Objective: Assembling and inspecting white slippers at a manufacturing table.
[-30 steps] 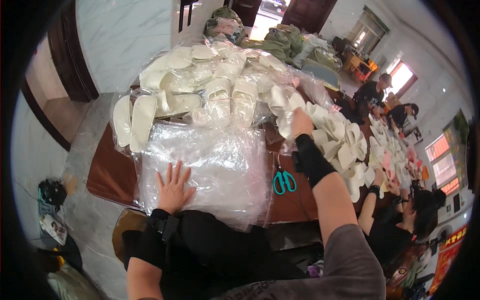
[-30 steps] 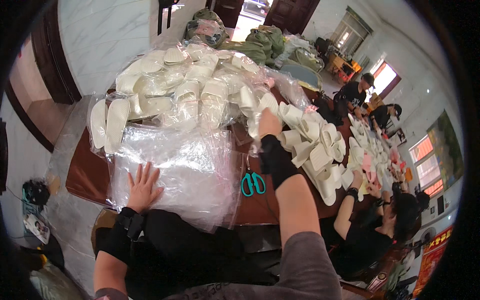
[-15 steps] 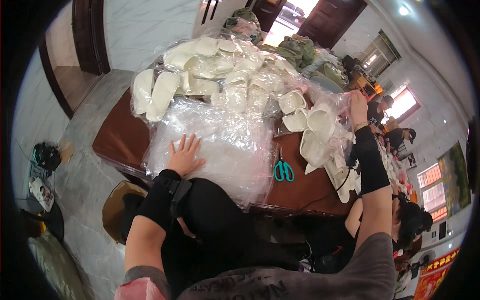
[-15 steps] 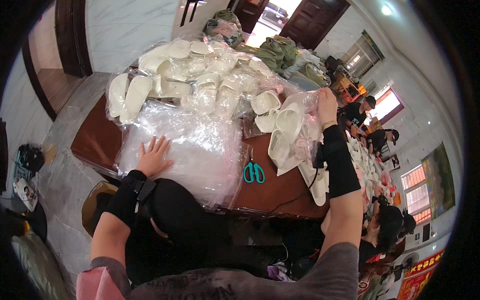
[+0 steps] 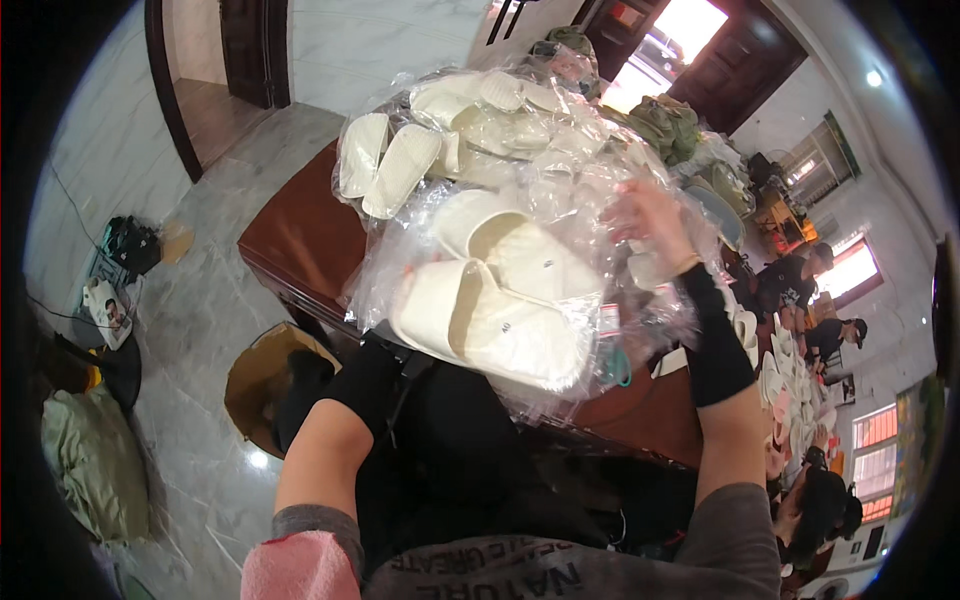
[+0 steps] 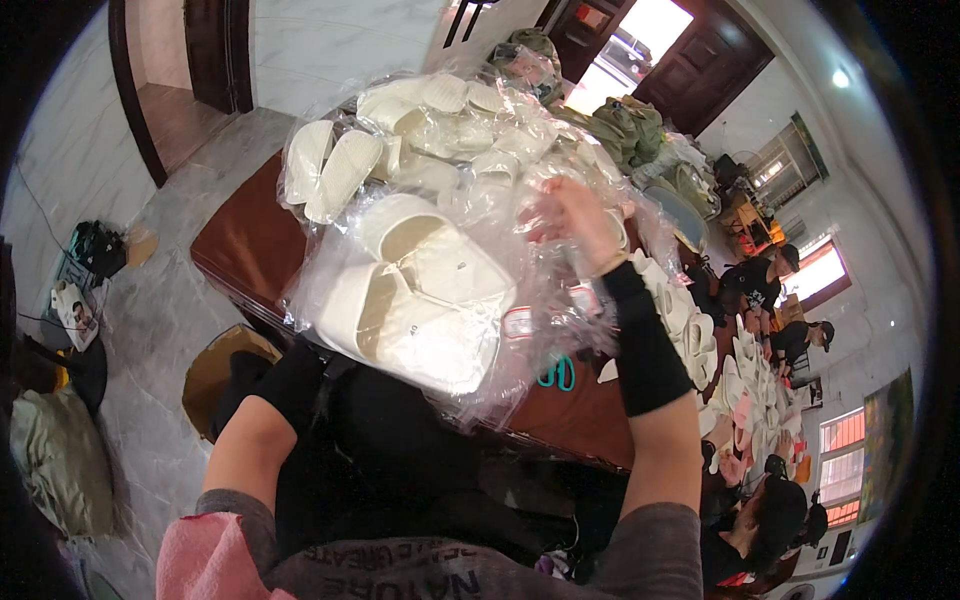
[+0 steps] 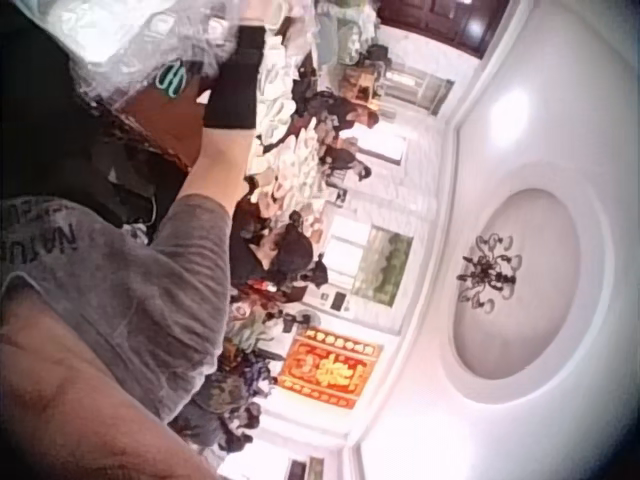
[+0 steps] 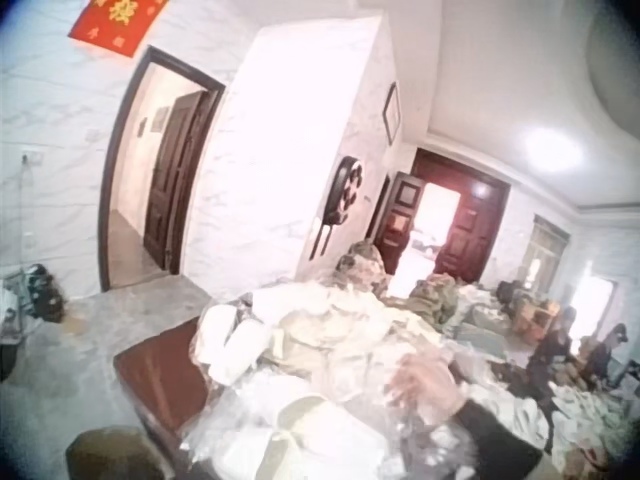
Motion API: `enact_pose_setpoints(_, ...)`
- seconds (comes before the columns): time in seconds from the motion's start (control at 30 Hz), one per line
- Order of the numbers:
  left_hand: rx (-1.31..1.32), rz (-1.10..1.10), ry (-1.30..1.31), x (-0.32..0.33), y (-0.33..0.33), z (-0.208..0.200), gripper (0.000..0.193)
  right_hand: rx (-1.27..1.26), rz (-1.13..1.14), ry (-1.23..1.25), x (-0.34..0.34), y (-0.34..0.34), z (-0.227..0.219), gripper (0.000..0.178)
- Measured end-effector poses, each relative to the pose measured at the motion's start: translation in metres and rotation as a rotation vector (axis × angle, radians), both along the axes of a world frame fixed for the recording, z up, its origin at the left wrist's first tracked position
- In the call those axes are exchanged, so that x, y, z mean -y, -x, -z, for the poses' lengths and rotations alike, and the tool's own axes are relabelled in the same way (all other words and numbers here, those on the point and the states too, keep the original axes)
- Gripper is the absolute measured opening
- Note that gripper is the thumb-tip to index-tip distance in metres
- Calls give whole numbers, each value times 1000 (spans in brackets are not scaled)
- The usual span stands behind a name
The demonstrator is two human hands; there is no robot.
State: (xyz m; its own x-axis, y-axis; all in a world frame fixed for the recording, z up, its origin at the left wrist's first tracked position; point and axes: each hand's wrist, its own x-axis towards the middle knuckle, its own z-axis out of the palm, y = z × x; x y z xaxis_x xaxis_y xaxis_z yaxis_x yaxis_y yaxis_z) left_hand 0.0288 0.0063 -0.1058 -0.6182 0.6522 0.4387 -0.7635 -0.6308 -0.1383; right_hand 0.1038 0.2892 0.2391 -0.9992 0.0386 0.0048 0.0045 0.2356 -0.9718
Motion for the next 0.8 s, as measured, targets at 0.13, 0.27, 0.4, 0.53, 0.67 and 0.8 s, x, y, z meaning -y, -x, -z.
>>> enact_pose_setpoints(0.13, 8, 36, 5, -24, 13, -8, 63, 77, 174, -332, -54, 7, 93, 24)
enact_pose_setpoints(0.27, 21, 57, 17, -34, 12, -12, 64, 12, 279, -200, -81, -28, 140, 24)
enact_pose_setpoints(0.4, 31, 78, 19, -17, 9, -6, 65, 295, 279, 12, -50, -92, 150, 23)
enact_pose_setpoints(0.53, 35, 101, 7, -18, 9, -6, 66, 411, 34, -156, -17, -126, 156, 18)
enact_pose_setpoints(0.67, 10, 82, 10, -27, 14, -16, 67, 135, 233, -409, 30, -117, 159, 15)
enact_pose_setpoints(0.8, -25, 76, -13, -17, 8, -12, 68, -120, 244, -734, 49, -101, 153, 20)
